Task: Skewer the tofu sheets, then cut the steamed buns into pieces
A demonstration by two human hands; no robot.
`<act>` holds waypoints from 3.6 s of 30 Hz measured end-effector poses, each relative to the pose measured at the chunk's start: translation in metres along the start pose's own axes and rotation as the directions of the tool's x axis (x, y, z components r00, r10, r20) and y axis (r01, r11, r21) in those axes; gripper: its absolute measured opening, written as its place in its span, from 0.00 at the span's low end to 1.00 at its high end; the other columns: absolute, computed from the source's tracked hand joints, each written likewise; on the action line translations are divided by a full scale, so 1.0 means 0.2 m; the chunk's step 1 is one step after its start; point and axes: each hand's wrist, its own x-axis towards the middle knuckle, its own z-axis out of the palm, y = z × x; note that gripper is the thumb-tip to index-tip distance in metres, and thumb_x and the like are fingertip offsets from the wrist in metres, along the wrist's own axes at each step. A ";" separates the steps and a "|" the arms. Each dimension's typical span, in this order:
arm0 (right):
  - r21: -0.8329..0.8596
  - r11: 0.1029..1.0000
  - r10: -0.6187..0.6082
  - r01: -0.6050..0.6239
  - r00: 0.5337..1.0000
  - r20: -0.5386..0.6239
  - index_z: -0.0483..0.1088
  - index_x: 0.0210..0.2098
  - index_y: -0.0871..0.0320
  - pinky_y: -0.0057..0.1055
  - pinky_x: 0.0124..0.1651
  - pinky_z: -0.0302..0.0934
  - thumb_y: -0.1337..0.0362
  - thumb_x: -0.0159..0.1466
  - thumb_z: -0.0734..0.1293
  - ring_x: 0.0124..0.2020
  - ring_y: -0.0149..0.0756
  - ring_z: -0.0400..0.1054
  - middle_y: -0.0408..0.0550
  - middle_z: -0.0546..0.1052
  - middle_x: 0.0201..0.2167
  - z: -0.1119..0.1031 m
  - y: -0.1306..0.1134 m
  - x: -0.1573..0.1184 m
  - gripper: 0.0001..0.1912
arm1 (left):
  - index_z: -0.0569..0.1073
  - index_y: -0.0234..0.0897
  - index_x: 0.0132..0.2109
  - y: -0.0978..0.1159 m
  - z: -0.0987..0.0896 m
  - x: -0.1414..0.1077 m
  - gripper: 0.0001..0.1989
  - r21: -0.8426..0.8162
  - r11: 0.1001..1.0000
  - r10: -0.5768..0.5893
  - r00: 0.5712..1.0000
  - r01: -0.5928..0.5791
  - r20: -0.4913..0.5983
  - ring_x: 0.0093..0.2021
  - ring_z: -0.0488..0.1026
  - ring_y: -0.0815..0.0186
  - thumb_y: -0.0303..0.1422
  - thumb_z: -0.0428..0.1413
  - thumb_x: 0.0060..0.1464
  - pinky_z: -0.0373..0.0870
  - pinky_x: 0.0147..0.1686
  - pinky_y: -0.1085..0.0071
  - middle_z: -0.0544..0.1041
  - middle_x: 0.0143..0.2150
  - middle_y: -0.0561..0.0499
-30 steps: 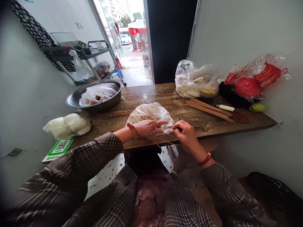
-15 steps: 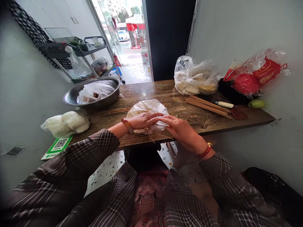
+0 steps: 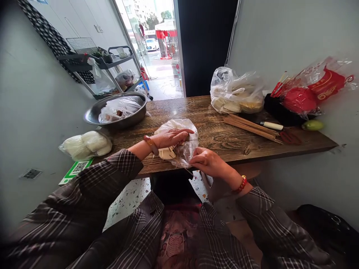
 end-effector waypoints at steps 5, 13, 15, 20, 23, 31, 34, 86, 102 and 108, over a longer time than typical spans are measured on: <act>-0.108 0.994 -0.015 0.012 1.000 -0.026 0.79 0.36 0.52 0.33 0.43 0.65 0.62 0.70 0.63 0.39 0.34 0.70 0.48 0.76 0.38 -0.07 0.04 -0.05 0.13 | 0.69 0.34 0.63 0.00 -0.03 -0.02 0.32 -0.041 0.999 -0.005 1.000 0.005 0.019 0.48 0.75 0.61 0.49 0.34 0.68 0.63 0.54 0.68 0.80 0.42 0.47; -0.372 0.919 0.074 -0.126 0.986 -0.150 0.78 0.35 0.54 0.38 0.47 0.63 0.71 0.67 0.62 0.43 0.40 0.68 0.50 0.78 0.40 0.00 0.10 -0.09 0.13 | 0.64 0.35 0.67 0.06 0.10 -0.01 0.31 0.015 0.999 0.024 0.950 -0.031 0.311 0.62 0.68 0.58 0.48 0.39 0.67 0.57 0.61 0.67 0.73 0.62 0.43; -0.409 0.898 0.070 -0.159 0.972 -0.225 0.78 0.36 0.54 0.40 0.49 0.63 0.73 0.65 0.62 0.44 0.42 0.68 0.50 0.77 0.41 -0.01 0.10 -0.09 0.13 | 0.63 0.35 0.68 0.06 0.10 0.00 0.32 0.032 0.999 0.024 0.936 -0.038 0.350 0.62 0.68 0.59 0.49 0.38 0.67 0.57 0.61 0.67 0.72 0.63 0.43; -0.409 0.894 0.027 -0.184 0.933 -0.360 0.79 0.37 0.52 0.42 0.52 0.63 0.75 0.64 0.62 0.46 0.43 0.68 0.50 0.77 0.41 -0.05 0.10 -0.03 0.16 | 0.64 0.42 0.67 0.05 0.07 0.00 0.31 0.078 0.996 0.007 0.942 -0.035 0.334 0.61 0.70 0.59 0.51 0.39 0.66 0.59 0.60 0.66 0.74 0.62 0.46; -0.396 0.895 0.044 -0.203 0.926 -0.376 0.79 0.37 0.53 0.43 0.52 0.64 0.75 0.63 0.62 0.45 0.44 0.68 0.51 0.77 0.41 -0.07 0.14 -0.03 0.16 | 0.66 0.40 0.66 0.04 0.06 0.00 0.30 0.036 0.999 -0.002 0.956 -0.009 0.292 0.56 0.74 0.58 0.50 0.41 0.66 0.61 0.57 0.66 0.79 0.55 0.45; -0.228 0.966 0.099 -0.121 0.989 -0.108 0.76 0.52 0.50 0.43 0.56 0.65 0.69 0.67 0.61 0.53 0.42 0.70 0.51 0.75 0.54 -0.11 0.17 -0.16 0.18 | 0.62 0.36 0.67 -0.04 0.03 -0.03 0.29 -0.485 0.868 -0.052 0.991 0.105 0.122 0.38 0.78 0.67 0.47 0.42 0.67 0.70 0.43 0.69 0.79 0.54 0.41; -0.169 0.962 0.155 -0.214 0.939 -0.307 0.77 0.46 0.53 0.42 0.52 0.67 0.62 0.68 0.63 0.49 0.43 0.73 0.51 0.79 0.46 -0.12 0.13 -0.23 0.12 | 0.61 0.35 0.68 -0.07 0.00 -0.05 0.29 -0.610 0.790 -0.101 0.995 0.064 -0.026 0.40 0.78 0.66 0.44 0.48 0.65 0.72 0.42 0.69 0.80 0.50 0.40; 0.497 0.439 0.675 -0.749 0.639 0.368 0.71 0.48 0.64 0.24 0.20 0.33 0.42 0.62 0.68 0.18 0.21 0.42 0.32 0.54 0.18 0.14 -0.38 -0.16 0.30 | 0.76 0.33 0.33 -0.30 0.14 -0.27 0.10 0.055 0.984 -0.103 0.797 0.168 -0.595 0.40 0.70 0.61 0.28 0.51 0.59 0.66 0.43 0.64 0.75 0.37 0.44; 0.418 0.511 0.686 -0.751 0.649 0.328 0.74 0.44 0.58 0.26 0.22 0.39 0.42 0.66 0.63 0.21 0.25 0.44 0.36 0.54 0.20 -0.24 -0.66 -0.46 0.25 | 0.73 0.34 0.32 -0.15 -0.14 -0.17 0.03 -0.264 0.955 -0.257 0.822 0.135 -0.508 0.22 0.58 0.74 0.27 0.59 0.48 0.53 0.25 0.74 0.62 0.19 0.60; 0.555 0.487 0.648 -0.674 0.705 0.287 0.73 0.48 0.59 0.25 0.20 0.34 0.45 0.65 0.66 0.18 0.23 0.42 0.34 0.52 0.18 -0.24 -0.57 -0.32 0.24 | 0.72 0.34 0.31 -0.08 -0.23 -0.11 0.08 -0.470 0.880 -0.316 0.821 0.066 -0.476 0.19 0.59 0.75 0.29 0.53 0.59 0.56 0.24 0.74 0.63 0.18 0.58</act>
